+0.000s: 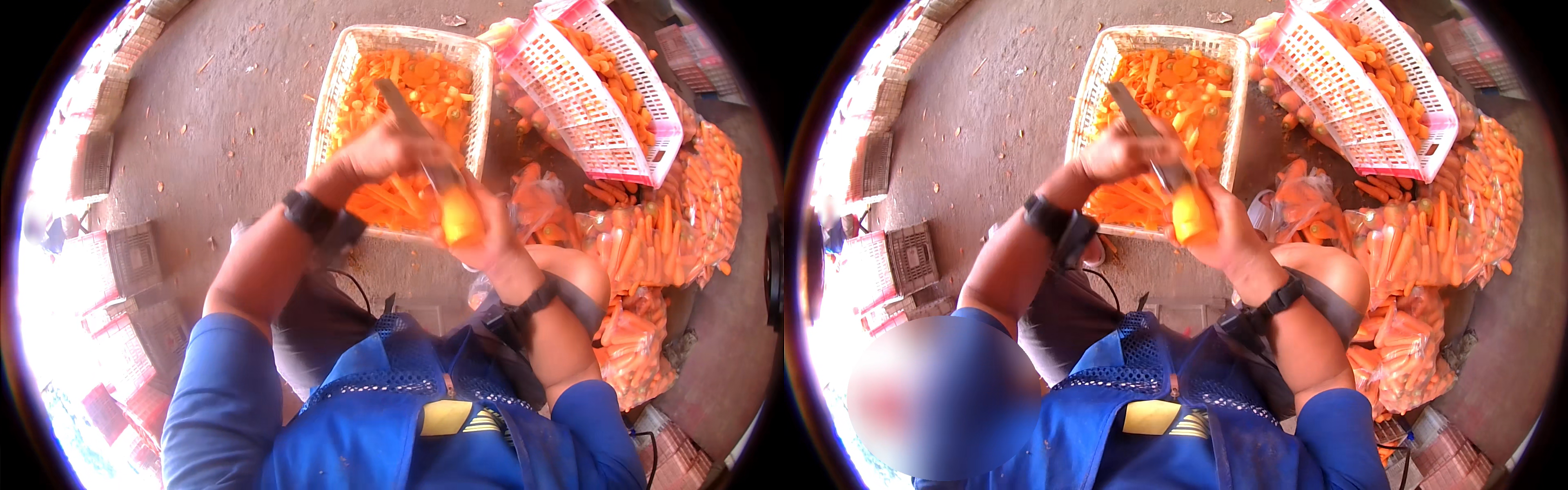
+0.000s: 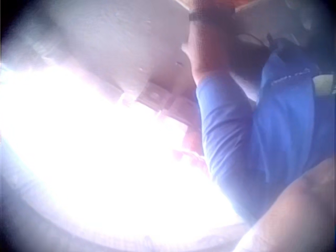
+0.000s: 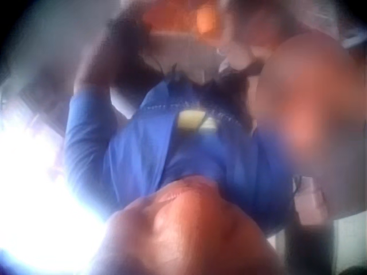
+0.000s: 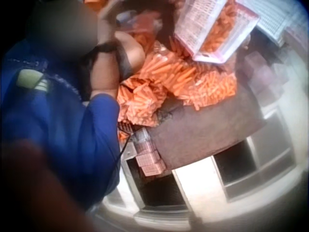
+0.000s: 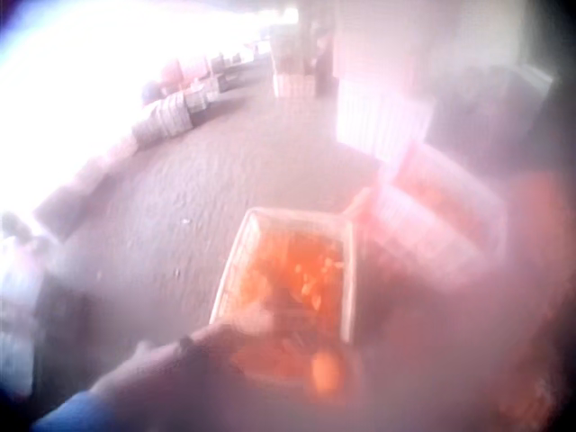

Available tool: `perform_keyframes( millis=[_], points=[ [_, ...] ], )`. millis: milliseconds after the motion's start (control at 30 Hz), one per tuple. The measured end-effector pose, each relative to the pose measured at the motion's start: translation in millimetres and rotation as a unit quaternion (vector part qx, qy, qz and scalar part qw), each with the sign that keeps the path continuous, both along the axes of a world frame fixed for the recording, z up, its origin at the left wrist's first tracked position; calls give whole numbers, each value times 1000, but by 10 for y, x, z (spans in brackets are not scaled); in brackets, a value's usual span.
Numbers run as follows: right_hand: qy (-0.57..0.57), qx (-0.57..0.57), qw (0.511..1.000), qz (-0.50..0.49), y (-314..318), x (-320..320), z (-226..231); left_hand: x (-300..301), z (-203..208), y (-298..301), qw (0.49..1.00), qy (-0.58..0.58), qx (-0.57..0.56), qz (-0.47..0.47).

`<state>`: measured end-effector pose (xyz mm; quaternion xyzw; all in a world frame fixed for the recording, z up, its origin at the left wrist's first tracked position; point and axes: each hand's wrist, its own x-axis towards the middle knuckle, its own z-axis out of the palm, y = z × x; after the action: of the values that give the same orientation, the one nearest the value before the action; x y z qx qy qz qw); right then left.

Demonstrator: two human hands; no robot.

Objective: The person peels carrots using a peeler, dropping the peels into a basket and placing the peeled carrots into a plastic bag.

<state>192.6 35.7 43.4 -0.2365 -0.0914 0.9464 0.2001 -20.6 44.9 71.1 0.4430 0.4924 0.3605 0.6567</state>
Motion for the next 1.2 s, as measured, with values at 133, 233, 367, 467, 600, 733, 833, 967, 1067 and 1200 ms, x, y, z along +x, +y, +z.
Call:
perform_keyframes(
  millis=[133, 233, 367, 467, 600, 733, 833, 967, 1067, 1200],
  points=[
    [4, -46, 998, 40, 0, 46, 74, -247, -241, 188, 999, -21, -17, 34],
    [1, -45, 997, 66, -34, 79, 1, -314, -477, 263, 997, -56, -24, 37],
    [29, -33, 998, 53, -52, 128, 113, -551, -584, 353, 977, 137, -7, 165],
    [67, 15, 997, 45, 40, 205, 81, -645, -545, 367, 972, 132, 33, 190],
    [-24, 19, 997, -75, 72, 121, -18, -523, -390, 336, 956, 194, 77, 205],
    [-31, 16, 995, -90, 117, 98, -58, -224, -68, 198, 972, 132, 104, 164],
    [-8, 39, 998, -45, 140, 112, -53, 52, 170, 16, 995, 20, 94, 21],
    [-34, 5, 998, -60, 89, -4, -43, 325, 274, -256, 976, -48, 198, -73],
    [-59, 33, 997, -33, -10, -57, 35, 262, 287, -279, 977, -68, 190, -63],
    [-1, 0, 1000, -27, 6, -39, -77, 47, -181, -22, 992, 9, 117, -52]
  ],
)
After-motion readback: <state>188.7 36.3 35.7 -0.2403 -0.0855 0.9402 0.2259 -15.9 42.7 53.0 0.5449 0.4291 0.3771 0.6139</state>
